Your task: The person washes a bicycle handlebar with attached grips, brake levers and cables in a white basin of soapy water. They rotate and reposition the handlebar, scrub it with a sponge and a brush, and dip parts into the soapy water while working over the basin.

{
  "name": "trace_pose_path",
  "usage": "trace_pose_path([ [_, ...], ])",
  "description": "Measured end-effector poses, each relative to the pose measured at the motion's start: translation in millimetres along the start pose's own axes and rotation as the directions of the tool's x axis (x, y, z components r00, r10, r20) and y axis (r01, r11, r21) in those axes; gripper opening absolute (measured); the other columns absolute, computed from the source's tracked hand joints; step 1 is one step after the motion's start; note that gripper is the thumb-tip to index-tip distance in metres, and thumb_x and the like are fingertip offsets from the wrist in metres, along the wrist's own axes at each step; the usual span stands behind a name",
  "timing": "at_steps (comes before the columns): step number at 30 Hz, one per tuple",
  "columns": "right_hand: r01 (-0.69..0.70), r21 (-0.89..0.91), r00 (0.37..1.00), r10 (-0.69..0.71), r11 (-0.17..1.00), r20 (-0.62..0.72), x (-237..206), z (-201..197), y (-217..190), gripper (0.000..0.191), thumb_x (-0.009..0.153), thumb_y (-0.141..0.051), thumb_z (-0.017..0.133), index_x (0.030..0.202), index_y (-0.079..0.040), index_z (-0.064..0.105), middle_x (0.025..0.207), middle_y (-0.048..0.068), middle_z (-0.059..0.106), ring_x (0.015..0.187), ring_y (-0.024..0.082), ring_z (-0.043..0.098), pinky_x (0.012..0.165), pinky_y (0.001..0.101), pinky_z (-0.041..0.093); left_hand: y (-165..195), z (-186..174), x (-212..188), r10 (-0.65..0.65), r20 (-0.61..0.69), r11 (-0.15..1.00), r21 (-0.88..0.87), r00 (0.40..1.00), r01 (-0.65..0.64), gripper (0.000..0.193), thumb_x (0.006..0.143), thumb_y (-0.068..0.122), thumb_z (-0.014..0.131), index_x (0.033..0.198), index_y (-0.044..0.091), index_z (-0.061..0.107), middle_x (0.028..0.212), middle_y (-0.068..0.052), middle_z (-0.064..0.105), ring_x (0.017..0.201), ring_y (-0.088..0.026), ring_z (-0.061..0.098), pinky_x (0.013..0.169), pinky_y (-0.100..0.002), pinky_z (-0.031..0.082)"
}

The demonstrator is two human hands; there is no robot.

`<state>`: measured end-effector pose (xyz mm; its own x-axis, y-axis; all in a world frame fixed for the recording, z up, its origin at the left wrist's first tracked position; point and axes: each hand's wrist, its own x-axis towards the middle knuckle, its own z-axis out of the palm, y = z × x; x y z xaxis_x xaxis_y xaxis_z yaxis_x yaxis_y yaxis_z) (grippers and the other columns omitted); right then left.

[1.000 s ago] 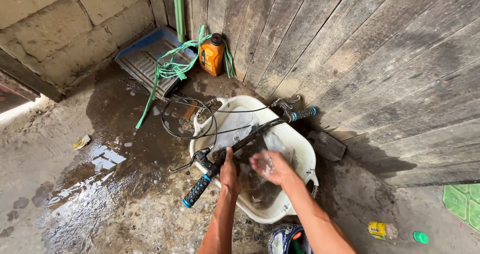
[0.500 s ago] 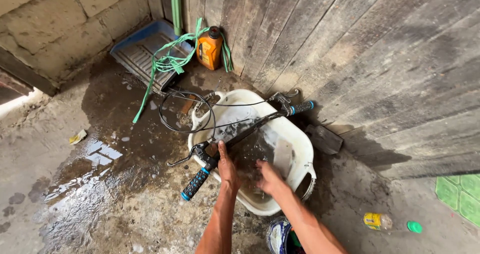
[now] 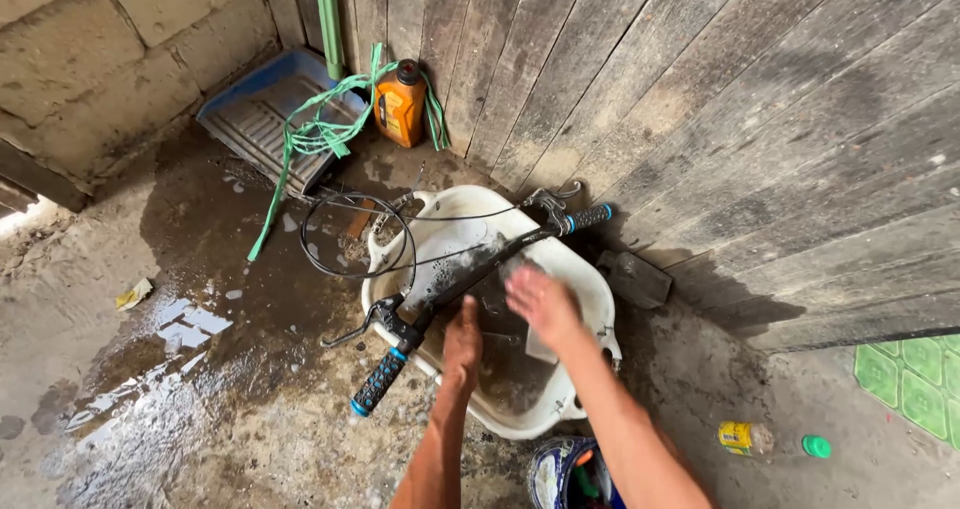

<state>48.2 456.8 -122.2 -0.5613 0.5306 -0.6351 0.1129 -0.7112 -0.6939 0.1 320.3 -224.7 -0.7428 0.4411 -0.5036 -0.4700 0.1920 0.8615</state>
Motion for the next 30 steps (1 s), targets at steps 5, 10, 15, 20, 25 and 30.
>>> trace_pose_path([
  [5,0.348,-0.936,0.927,-0.127,-0.047,0.352,-33,-25,70,0.044,0.08,-0.003,0.059,0.124,-0.01,0.061,0.096,0.011,0.071,0.071,0.024,0.062,0.064,0.0398,0.058,0,4,-15,0.184,-0.269,0.955,0.276,0.945,-0.108,0.053,0.096,0.049,0.058,0.118,0.002,0.066,0.116,-0.027,0.066,0.106,-0.042,0.064,0.096,-0.051,0.05],
  [10,0.718,-0.597,0.462,-0.397,-0.357,0.793,-24,-58,90,0.017,0.085,-0.006,0.053,0.093,0.001,0.067,0.084,0.014,0.066,0.069,0.02,0.061,0.066,0.034,0.057,15,4,-31,0.207,-0.09,0.921,0.355,0.974,-0.163,0.033,0.097,0.034,0.058,0.116,0.009,0.067,0.119,-0.016,0.066,0.112,-0.036,0.06,0.101,-0.05,0.045],
  [15,0.764,-0.606,0.493,-0.405,-0.221,0.77,-35,-65,54,0.028,0.096,-0.007,0.041,0.079,-0.01,0.063,0.071,0.006,0.061,0.064,0.016,0.057,0.064,0.0338,0.054,27,-7,-45,0.581,0.004,0.672,0.562,0.814,-0.483,0.034,0.102,0.028,0.051,0.129,0.008,0.059,0.127,-0.016,0.063,0.121,-0.033,0.06,0.114,-0.049,0.044],
  [20,0.758,-0.625,0.504,-0.441,-0.187,0.743,-23,-39,-26,0.022,0.092,-0.007,0.047,0.073,-0.011,0.059,0.062,0.004,0.058,0.058,0.016,0.058,0.064,0.0379,0.054,33,-26,-49,0.758,0.222,0.243,0.775,0.613,-0.583,0.047,0.098,0.025,0.05,0.139,0.001,0.052,0.14,-0.022,0.052,0.132,-0.038,0.05,0.113,-0.054,0.036],
  [25,0.47,-0.765,0.648,-0.415,-0.441,0.638,-16,-20,-66,0.011,0.081,-0.001,0.056,0.077,-0.005,0.065,0.074,0.015,0.066,0.075,0.026,0.064,0.067,0.0437,0.056,28,-41,-54,0.424,0.347,0.409,0.751,0.837,-0.518,0.051,0.104,0.03,0.039,0.148,0.004,0.041,0.15,-0.018,0.045,0.141,-0.034,0.042,0.116,-0.046,0.038],
  [30,0.401,-0.849,0.743,-0.42,-0.344,0.521,-14,-24,-72,0.017,0.092,-0.006,0.061,0.1,-0.009,0.076,0.105,0.02,0.07,0.097,0.035,0.065,0.084,0.0469,0.054,34,-35,-51,0.279,0.38,0.25,0.858,0.882,-0.449,0.056,0.108,0.037,0.03,0.154,0.006,0.032,0.157,-0.016,0.036,0.147,-0.034,0.033,0.12,-0.045,0.033],
])
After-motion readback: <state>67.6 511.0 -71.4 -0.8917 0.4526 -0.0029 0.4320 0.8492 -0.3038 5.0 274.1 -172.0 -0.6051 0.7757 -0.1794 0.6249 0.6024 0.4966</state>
